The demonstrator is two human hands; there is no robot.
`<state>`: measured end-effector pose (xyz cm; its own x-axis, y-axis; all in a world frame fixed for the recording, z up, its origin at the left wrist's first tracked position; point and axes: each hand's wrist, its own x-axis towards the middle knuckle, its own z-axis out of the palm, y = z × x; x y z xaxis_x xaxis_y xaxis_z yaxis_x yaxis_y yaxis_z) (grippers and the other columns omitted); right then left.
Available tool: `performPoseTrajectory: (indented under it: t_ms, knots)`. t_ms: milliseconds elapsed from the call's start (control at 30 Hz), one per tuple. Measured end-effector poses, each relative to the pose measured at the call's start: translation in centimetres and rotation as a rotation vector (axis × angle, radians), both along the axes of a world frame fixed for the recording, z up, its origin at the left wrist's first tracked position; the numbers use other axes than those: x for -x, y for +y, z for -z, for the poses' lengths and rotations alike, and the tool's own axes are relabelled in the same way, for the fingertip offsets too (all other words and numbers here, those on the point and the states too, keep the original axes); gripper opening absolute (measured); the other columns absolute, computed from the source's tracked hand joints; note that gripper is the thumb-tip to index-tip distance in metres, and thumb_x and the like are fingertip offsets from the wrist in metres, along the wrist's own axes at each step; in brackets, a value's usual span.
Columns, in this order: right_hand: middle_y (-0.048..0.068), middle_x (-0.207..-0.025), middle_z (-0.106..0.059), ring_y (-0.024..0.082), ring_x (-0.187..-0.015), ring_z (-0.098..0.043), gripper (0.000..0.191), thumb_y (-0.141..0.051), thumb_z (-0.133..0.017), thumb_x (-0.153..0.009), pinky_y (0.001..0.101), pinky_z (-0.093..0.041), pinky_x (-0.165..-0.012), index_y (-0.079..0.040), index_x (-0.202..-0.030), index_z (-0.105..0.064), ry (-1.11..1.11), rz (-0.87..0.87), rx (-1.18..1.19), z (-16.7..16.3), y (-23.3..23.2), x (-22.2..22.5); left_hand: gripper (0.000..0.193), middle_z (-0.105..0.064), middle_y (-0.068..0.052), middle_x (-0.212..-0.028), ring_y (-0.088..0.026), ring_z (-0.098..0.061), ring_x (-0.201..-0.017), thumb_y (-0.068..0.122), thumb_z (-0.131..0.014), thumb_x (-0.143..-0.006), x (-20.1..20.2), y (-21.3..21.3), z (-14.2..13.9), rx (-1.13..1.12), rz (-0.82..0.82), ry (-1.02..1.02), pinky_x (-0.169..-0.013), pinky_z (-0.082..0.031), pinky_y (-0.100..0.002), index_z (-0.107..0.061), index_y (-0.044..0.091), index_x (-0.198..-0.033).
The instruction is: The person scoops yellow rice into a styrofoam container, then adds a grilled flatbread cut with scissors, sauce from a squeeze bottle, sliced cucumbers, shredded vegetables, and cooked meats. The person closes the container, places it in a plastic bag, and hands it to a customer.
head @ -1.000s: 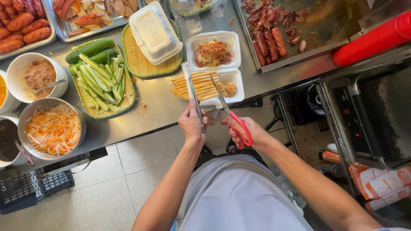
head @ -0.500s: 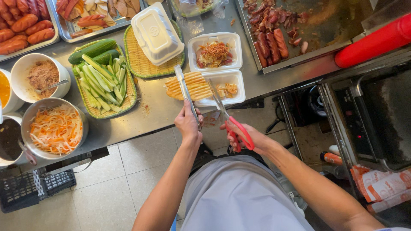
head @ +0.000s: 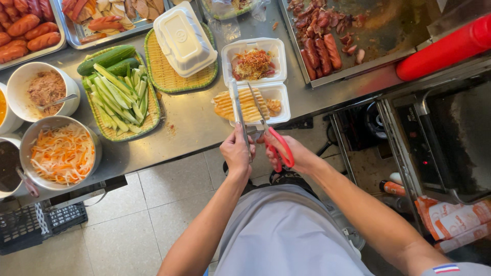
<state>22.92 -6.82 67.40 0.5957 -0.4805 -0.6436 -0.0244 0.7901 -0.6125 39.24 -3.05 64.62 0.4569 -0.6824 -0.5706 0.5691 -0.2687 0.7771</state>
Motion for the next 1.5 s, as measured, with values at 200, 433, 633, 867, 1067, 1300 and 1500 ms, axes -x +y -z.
performPoseTrajectory:
  t_ms: [200,433,633,867,1067,1300,1500]
  knots:
    - [-0.001,-0.066,-0.052,0.010,-0.051,-0.051,0.054,-0.049,-0.057,-0.099,0.0271,-0.043,-0.047,-0.001,-0.123,-0.064,0.147,-0.061,0.034,0.0,0.3,0.7,0.050,-0.052,-0.003,-0.054,-0.011,-0.048,-0.039,0.040,-0.059,-0.103,-0.4,-0.6,0.3,-0.010,-0.040,-0.018,-0.033,-0.033,-0.027,-0.058,0.004,-0.069]
    - [-0.004,-0.072,-0.055,0.007,-0.060,-0.054,0.051,-0.051,-0.053,-0.100,0.0241,-0.047,-0.056,-0.010,-0.129,-0.061,0.034,-0.102,-0.069,-0.6,1.1,1.4,0.050,-0.052,-0.003,-0.056,-0.011,-0.049,-0.041,0.040,-0.059,-0.104,0.6,-1.7,-0.6,0.046,-0.050,-0.027,-0.036,-0.036,-0.028,-0.059,0.003,-0.070]
    - [-0.002,-0.068,-0.053,0.010,-0.053,-0.051,0.054,-0.050,-0.058,-0.101,0.0267,-0.044,-0.045,0.000,-0.122,-0.060,0.053,-0.010,0.042,-0.6,0.8,1.2,0.043,-0.057,-0.003,-0.064,-0.011,-0.050,-0.043,0.038,-0.060,-0.102,1.4,-1.3,-1.2,0.022,-0.042,-0.040,-0.038,-0.038,-0.028,-0.064,0.003,-0.077]
    - [-0.004,-0.067,-0.054,0.007,-0.053,-0.053,0.061,-0.053,-0.058,-0.096,0.0246,-0.045,-0.046,-0.001,-0.128,-0.060,0.102,-0.012,0.012,-1.9,0.6,2.1,0.043,-0.057,-0.004,-0.063,-0.011,-0.052,-0.043,0.036,-0.060,-0.103,0.8,-0.8,-0.8,-0.001,-0.037,-0.087,-0.036,-0.035,-0.027,-0.065,0.001,-0.079]
    - [-0.002,-0.067,-0.052,0.008,-0.051,-0.050,0.063,-0.050,-0.060,-0.098,0.0244,-0.042,-0.045,0.005,-0.129,-0.059,0.102,0.005,0.079,-0.4,-0.5,1.8,0.040,-0.058,-0.004,-0.062,-0.011,-0.051,-0.042,0.035,-0.061,-0.101,1.5,0.3,-0.5,-0.003,0.025,-0.099,-0.036,-0.034,-0.027,-0.069,0.002,-0.080]
    - [-0.005,-0.066,-0.053,0.006,-0.053,-0.051,0.052,-0.043,-0.055,-0.099,0.0238,-0.042,-0.045,-0.002,-0.130,-0.058,0.135,-0.197,0.042,-2.2,-1.7,5.1,0.045,-0.055,-0.003,-0.061,-0.009,-0.047,-0.041,0.036,-0.062,-0.104,-3.7,-0.3,-0.6,0.040,0.127,-0.087,-0.034,-0.029,-0.025,-0.064,0.001,-0.076]
    - [-0.006,-0.063,-0.048,0.006,-0.050,-0.045,0.047,-0.042,-0.059,-0.099,0.0235,-0.036,-0.043,-0.005,-0.129,-0.062,0.214,-0.370,0.058,-3.1,-3.8,6.3,0.035,-0.056,-0.002,-0.059,-0.008,-0.047,-0.040,0.035,-0.063,-0.099,-6.3,-0.5,-1.9,0.043,0.380,-0.087,-0.034,-0.031,-0.025,-0.074,0.003,-0.089]
